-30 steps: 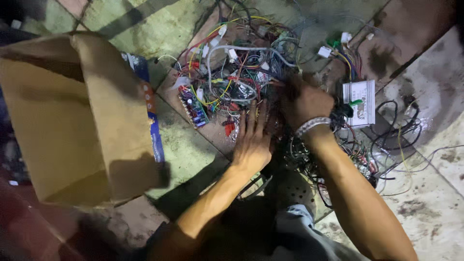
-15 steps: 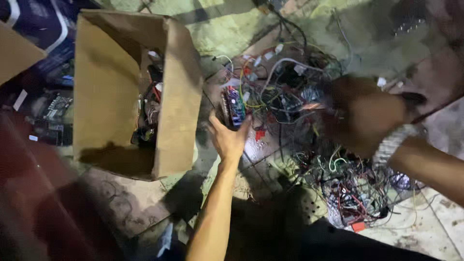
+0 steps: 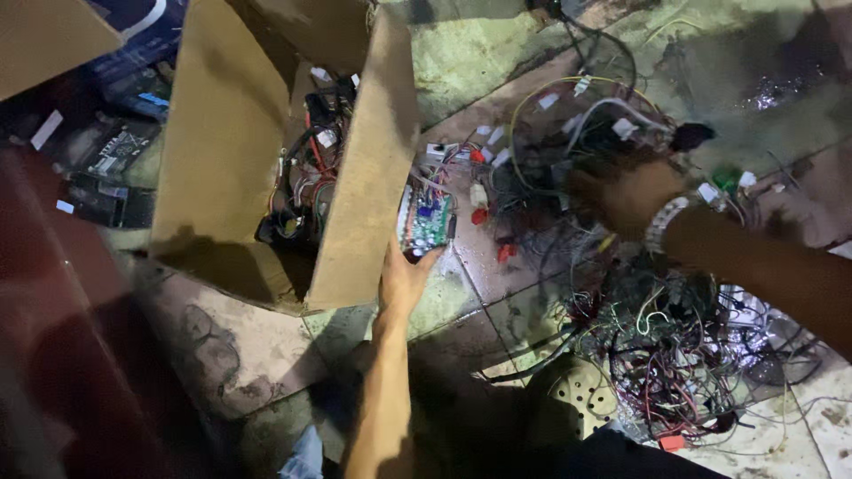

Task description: The person works on the internal wiring and battery compartment of an electric scooter, handling a tangle of wires, connectors, and a controller unit by hand, and eventually organizing them into a cardboard box.

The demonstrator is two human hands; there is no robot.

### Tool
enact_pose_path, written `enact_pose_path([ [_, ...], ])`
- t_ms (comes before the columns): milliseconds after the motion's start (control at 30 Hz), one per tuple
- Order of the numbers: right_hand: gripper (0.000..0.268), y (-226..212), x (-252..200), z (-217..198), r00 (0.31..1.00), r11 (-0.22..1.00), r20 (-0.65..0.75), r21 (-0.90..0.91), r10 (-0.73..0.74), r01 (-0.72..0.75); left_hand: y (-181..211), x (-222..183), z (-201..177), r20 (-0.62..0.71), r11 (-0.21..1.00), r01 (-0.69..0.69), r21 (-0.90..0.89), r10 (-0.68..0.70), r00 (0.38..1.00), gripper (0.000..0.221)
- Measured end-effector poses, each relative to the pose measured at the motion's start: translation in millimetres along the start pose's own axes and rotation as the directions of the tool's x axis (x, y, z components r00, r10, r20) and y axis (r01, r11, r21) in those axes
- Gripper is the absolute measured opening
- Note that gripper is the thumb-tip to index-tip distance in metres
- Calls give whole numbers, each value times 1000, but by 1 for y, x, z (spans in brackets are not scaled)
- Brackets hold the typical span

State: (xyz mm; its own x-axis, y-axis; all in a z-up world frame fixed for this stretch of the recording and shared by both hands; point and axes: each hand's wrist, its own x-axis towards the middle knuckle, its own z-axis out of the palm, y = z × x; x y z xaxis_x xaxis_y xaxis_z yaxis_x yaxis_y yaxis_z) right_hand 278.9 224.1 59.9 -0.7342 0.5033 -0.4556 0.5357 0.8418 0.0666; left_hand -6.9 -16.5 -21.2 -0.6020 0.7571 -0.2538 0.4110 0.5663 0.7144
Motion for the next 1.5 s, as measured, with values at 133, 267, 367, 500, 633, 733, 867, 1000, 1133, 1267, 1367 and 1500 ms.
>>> enact_pose_path([
  [133, 61, 21, -14, 7, 997, 996, -15, 55, 77, -77, 0, -9, -9, 15, 996, -49, -69, 50, 999, 94],
  [267, 66, 26, -15, -6, 941, 979, 270, -21, 203, -205, 8, -18, -19, 21, 994, -41, -105, 44, 999, 76],
  [367, 69, 31, -17, -1, 849, 967, 466, -65, 248, -247, 14, -25, -17, -67, 978, -150, -148, 141, 988, 40],
  [500, 51, 51, -20, 19, 969, 984, -229, 166, 95, -57, 31, -26, -16, -195, 949, -264, -173, 229, 954, 23],
  [633, 46, 72, -29, 33, 968, 948, -178, 293, 178, -121, 54, -29, -8, -217, 964, -163, -209, 117, 969, 16],
  [733, 44, 87, -37, 50, 895, 936, -432, 347, 108, 55, 60, -26, 0, -282, 910, -406, -80, 370, 885, 12],
  [867, 23, 98, -53, 59, 907, 904, -389, 426, 160, 23, 66, -25, 10, -250, 887, -450, -98, 416, 874, 11],
  [1000, 18, 102, -69, 48, 834, 919, -537, 379, 125, 106, 75, -24, 22, -218, 903, -409, -133, 376, 901, 12],
  [1133, 24, 87, -102, 16, 819, 934, -499, 337, 282, -117, 80, -17, 33, -191, 926, -339, -167, 307, 932, 16],
  [1267, 32, 51, -129, -23, 790, 974, -594, 225, 151, -17, 79, -9, 39, -154, 942, -275, -194, 248, 957, 15],
  [1367, 71, -2, -136, -35, 983, 983, 119, 104, 140, -153, 79, -8, 46, -97, 935, -217, -280, 198, 975, 14],
  [1500, 97, -29, -140, -15, 722, 937, 634, -10, 276, -349, 73, -12, 58, 269, 966, -86, -243, 152, 951, 17],
])
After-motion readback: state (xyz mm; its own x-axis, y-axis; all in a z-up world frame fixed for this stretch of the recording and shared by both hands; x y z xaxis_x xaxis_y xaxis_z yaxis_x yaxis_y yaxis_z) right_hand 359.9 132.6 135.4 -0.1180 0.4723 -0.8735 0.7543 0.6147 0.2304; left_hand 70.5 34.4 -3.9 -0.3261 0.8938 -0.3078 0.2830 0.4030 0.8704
